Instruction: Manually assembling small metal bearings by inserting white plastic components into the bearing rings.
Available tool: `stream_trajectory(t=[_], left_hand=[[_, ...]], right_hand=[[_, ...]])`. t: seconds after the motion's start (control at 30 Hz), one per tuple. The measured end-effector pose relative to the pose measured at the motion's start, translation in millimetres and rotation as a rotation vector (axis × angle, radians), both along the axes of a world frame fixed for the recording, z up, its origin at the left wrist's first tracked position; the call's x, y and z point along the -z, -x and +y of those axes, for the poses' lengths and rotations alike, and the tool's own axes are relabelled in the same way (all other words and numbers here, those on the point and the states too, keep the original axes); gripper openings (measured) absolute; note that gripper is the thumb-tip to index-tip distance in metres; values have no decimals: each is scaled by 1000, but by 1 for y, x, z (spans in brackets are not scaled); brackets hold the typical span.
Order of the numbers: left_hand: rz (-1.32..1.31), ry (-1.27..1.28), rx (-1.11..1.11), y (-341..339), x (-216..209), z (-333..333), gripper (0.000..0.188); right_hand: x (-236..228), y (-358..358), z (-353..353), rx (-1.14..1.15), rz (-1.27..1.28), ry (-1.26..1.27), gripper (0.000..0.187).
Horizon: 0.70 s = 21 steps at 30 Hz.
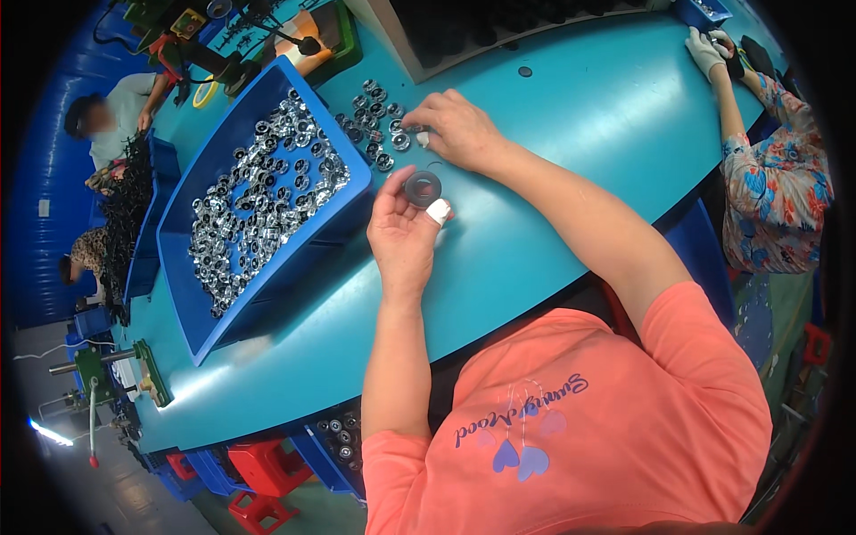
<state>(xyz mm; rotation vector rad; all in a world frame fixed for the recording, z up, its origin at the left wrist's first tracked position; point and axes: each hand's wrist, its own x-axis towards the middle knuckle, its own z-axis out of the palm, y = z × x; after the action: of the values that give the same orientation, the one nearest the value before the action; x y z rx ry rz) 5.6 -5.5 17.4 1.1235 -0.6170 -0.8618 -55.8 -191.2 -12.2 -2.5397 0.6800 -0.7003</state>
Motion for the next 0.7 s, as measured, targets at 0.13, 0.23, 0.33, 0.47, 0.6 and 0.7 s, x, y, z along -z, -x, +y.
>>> stream_trajectory(t=[0.13,0.23,0.33,0.47,0.6,0.7], left_hand=[[-23,-20,29,-4,3,2,45],[107,60,114,-13,14,5,45],[524,70,119,-18,15,6,49],[624,42,135,-18,17,4,49],[577,32,156,-16,20,4,48],[553,40,168,-16,23,4,47]], right_hand=[[4,5,-10,-20,-105,-87,26],[-8,7,-15,-47,-148,-631,25],[-43,12,-11,-130,-152,-1239,29],[-61,29,10,-257,-71,-1299,34],[-58,43,31,-313,-50,-1233,30],[-51,45,35,-324,-70,-1217,30]])
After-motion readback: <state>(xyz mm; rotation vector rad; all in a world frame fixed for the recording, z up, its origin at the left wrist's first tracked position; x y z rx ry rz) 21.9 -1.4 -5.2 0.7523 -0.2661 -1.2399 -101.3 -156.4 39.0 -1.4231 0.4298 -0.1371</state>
